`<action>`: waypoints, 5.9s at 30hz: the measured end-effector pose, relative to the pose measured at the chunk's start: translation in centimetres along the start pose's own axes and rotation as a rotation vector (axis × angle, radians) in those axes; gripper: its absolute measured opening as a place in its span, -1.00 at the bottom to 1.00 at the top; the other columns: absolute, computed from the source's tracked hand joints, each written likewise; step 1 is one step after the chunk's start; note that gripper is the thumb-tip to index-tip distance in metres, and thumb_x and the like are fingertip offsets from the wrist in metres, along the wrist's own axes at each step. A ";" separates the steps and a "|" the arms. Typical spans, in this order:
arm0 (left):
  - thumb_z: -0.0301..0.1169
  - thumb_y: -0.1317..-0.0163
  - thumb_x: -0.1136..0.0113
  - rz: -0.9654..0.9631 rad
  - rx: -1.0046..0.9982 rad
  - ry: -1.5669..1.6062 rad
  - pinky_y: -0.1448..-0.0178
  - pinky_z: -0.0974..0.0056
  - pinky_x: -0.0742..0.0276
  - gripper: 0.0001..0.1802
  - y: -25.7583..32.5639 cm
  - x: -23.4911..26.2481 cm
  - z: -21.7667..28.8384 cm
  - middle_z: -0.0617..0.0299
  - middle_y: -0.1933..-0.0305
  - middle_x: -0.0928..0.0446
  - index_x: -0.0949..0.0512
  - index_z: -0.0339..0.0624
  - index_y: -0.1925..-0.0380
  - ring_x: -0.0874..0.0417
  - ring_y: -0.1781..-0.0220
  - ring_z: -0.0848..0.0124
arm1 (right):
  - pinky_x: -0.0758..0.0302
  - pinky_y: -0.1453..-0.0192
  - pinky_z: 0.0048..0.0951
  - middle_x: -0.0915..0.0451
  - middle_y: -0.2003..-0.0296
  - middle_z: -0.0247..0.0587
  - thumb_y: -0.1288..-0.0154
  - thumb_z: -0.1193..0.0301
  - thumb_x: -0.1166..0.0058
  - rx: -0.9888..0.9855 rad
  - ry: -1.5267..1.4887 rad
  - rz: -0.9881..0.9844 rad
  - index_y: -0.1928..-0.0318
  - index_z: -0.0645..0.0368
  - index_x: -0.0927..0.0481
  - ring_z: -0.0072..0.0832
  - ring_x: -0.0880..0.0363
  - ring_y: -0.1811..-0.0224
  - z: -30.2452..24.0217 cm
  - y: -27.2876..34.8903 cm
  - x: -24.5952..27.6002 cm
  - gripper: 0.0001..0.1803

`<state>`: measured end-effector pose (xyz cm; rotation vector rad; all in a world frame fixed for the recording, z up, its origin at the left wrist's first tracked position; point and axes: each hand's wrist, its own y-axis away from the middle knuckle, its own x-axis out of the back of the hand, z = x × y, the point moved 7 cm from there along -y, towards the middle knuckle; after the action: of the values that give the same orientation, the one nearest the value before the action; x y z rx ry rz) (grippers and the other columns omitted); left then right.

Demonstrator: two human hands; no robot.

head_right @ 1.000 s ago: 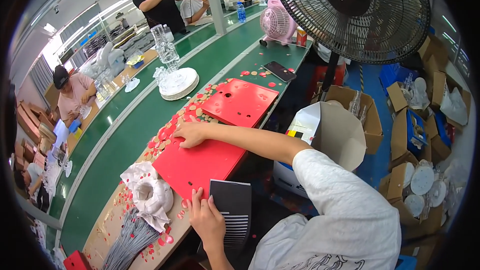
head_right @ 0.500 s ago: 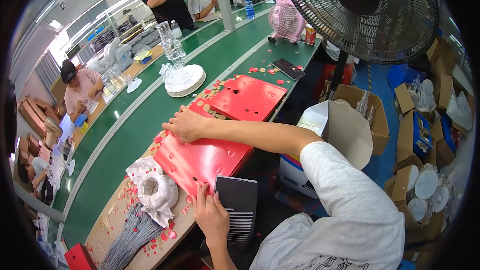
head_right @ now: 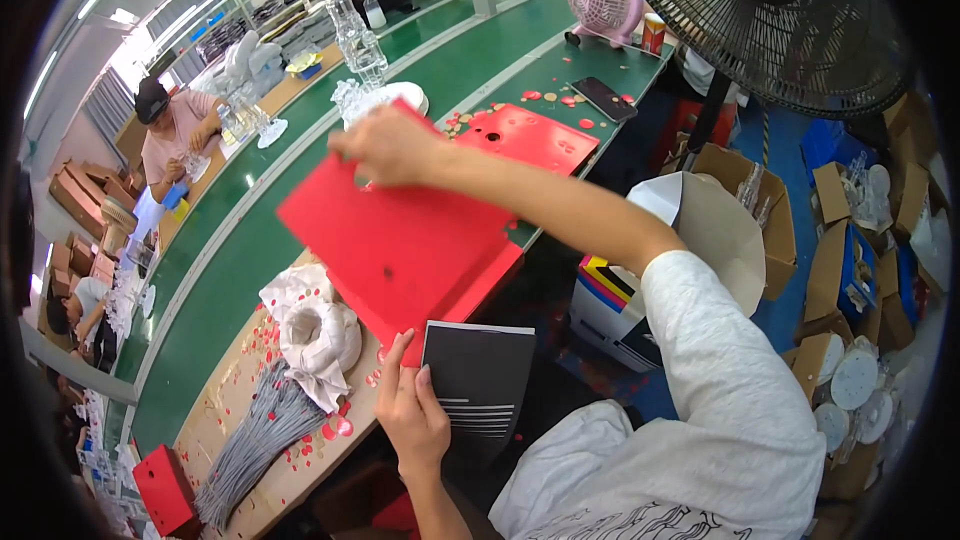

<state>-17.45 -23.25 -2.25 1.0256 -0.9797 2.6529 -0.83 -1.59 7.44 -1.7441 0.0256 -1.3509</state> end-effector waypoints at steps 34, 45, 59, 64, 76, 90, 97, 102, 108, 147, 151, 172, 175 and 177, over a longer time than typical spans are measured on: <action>-0.49 -0.41 0.04 -0.079 0.232 0.374 0.01 0.26 -0.49 -0.73 -1.0 0.4 -0.8 -0.08 0.13 -0.65 -0.56 -0.56 0.27 -0.66 0.18 0.18 | -0.53 0.08 -0.04 -0.61 0.21 0.01 -0.04 0.59 -0.10 -0.698 0.057 -0.602 0.18 0.08 -0.52 0.01 -0.61 0.06 22.7 13.5 -8.2 -0.72; -0.45 -0.44 -0.04 -0.104 0.338 0.215 0.40 0.15 -0.32 -0.75 0.5 0.3 -1.6 -0.08 0.49 -0.52 -0.53 -0.41 0.40 -0.49 0.55 0.17 | -0.55 -0.17 -0.09 -0.63 -0.04 0.05 -0.11 0.58 -0.08 -0.421 -0.148 -0.111 -0.04 0.18 -0.56 -0.02 -0.60 -0.12 14.1 11.2 -3.6 -0.58; -0.31 -0.57 0.04 0.176 0.582 0.582 0.42 0.37 -0.13 -0.59 -2.4 2.3 -6.2 0.43 0.56 -0.30 -0.45 -0.42 0.44 -0.20 0.44 0.65 | -0.42 -0.34 -0.04 -0.41 -0.37 -0.13 -0.21 0.32 -0.29 0.254 -0.537 -0.307 -0.19 -0.02 -0.63 -0.11 -0.42 -0.37 -13.7 12.9 4.7 -0.51; -0.28 -0.56 0.02 0.146 0.586 0.549 0.45 0.35 -0.12 -0.56 -2.4 2.6 -5.9 0.42 0.60 -0.26 -0.46 -0.42 0.46 -0.20 0.47 0.65 | -0.49 -0.19 -0.16 -0.53 -0.25 -0.19 0.00 0.49 -0.27 0.348 -0.526 -0.249 -0.10 0.01 -0.68 -0.19 -0.51 -0.25 -15.3 12.5 5.3 -0.47; -0.32 -0.52 -0.03 0.091 0.502 0.397 0.49 0.18 -0.12 -0.57 -1.8 0.9 -4.3 0.11 0.68 -0.16 -0.41 -0.47 0.49 -0.16 0.55 0.54 | -0.42 0.31 -0.48 -0.43 0.38 -0.32 -0.15 0.44 -0.14 0.509 -0.297 -0.107 0.02 0.31 -0.65 -0.49 -0.50 0.30 -18.5 16.0 4.8 -0.63; -0.33 -0.51 -0.05 0.036 0.471 0.322 0.51 0.16 -0.08 -0.55 -2.3 -0.1 -3.6 0.08 0.72 -0.16 -0.40 -0.43 0.55 -0.14 0.62 0.48 | -0.49 0.42 -0.48 -0.54 0.39 -0.35 -0.12 0.45 -0.27 0.454 -0.437 -0.114 0.26 0.22 -0.69 -0.51 -0.56 0.38 -17.4 16.4 4.2 -0.84; -0.32 -0.50 -0.06 0.033 0.462 0.296 0.51 0.16 -0.10 -0.55 -2.1 -0.4 -3.4 0.09 0.73 -0.18 -0.41 -0.41 0.56 -0.16 0.64 0.48 | -0.54 0.40 -0.41 -0.52 0.39 -0.33 -0.14 0.46 -0.29 0.288 -0.618 -0.186 0.30 0.16 -0.68 -0.42 -0.57 0.38 -16.7 16.6 3.4 -0.90; -0.33 -0.49 -0.07 0.043 0.449 0.296 0.51 0.16 -0.10 -0.55 -2.0 -0.8 -3.4 0.08 0.73 -0.18 -0.40 -0.42 0.57 -0.14 0.63 0.48 | -0.58 0.31 -0.33 -0.53 0.35 -0.29 -0.22 0.46 -0.27 0.178 -0.786 -0.280 0.22 0.17 -0.64 -0.31 -0.60 0.32 -15.9 16.7 2.2 -0.87; -0.32 -0.51 -0.05 0.082 0.489 0.342 0.50 0.18 -0.10 -0.55 -1.8 -0.6 -4.6 0.10 0.72 -0.15 -0.39 -0.42 0.55 -0.13 0.61 0.49 | -0.59 0.30 -0.36 -0.58 0.27 -0.25 -0.20 0.49 -0.29 0.144 -0.817 -0.159 0.10 0.17 -0.67 -0.31 -0.60 0.32 -15.8 16.7 2.8 -0.77; -0.50 -0.35 -0.14 -0.006 0.082 -0.155 -0.47 -0.25 -0.23 -0.81 0.3 -2.6 -2.2 -0.28 -0.26 -0.47 -0.54 -0.51 0.33 -0.42 -0.40 -0.17 | -0.53 -0.16 -0.35 -0.63 -0.07 -0.24 -0.22 0.37 -0.33 -0.239 -0.892 -0.660 0.28 0.18 -0.76 -0.37 -0.61 -0.10 -8.6 9.9 -8.3 -0.85; -0.54 -0.29 -0.20 -0.118 0.039 0.178 -0.27 -0.03 -0.51 -0.86 0.5 -3.4 -0.7 -0.21 -0.19 -0.53 -0.52 -0.48 0.35 -0.53 -0.30 -0.10 | -0.50 -0.18 -0.32 -0.63 -0.05 -0.25 -0.19 0.34 -0.34 -0.275 -0.934 -0.667 0.29 0.14 -0.78 -0.34 -0.61 -0.09 -8.3 10.2 -8.6 -0.85; -0.49 -0.31 -0.20 -0.039 0.018 -0.333 -0.10 0.04 -0.65 -0.75 0.0 -4.1 -0.3 -0.25 -0.15 -0.54 -0.56 -0.63 0.29 -0.57 -0.23 -0.13 | -0.59 0.02 -0.37 -0.64 0.16 -0.28 -0.09 0.44 -0.41 -0.177 -0.853 -0.341 0.37 0.16 -0.75 -0.38 -0.66 0.11 -8.8 10.8 -7.6 -0.89; -0.45 -0.32 -0.20 -0.066 0.012 -0.392 -0.10 0.04 -0.65 -0.68 0.1 -4.6 0.1 -0.26 -0.15 -0.54 -0.58 -0.68 0.22 -0.57 -0.23 -0.14 | -0.61 0.02 -0.38 -0.64 0.13 -0.23 -0.10 0.43 -0.43 -0.151 -0.830 -0.236 0.35 0.21 -0.71 -0.36 -0.67 0.07 -9.0 11.8 -7.0 -0.84; -0.45 -0.32 -0.19 -0.071 0.004 -0.420 -0.08 0.06 -0.66 -0.68 0.2 -4.7 0.3 -0.26 -0.15 -0.54 -0.58 -0.68 0.22 -0.57 -0.23 -0.14 | -0.62 -0.01 -0.35 -0.65 0.11 -0.21 -0.12 0.41 -0.43 -0.104 -0.803 -0.192 0.24 0.21 -0.70 -0.35 -0.68 0.06 -9.2 11.5 -6.2 -0.78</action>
<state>-13.78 -23.11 -5.16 1.6289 -0.9808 2.4315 -5.00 -10.98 -4.76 -2.3084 -0.5343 -0.6961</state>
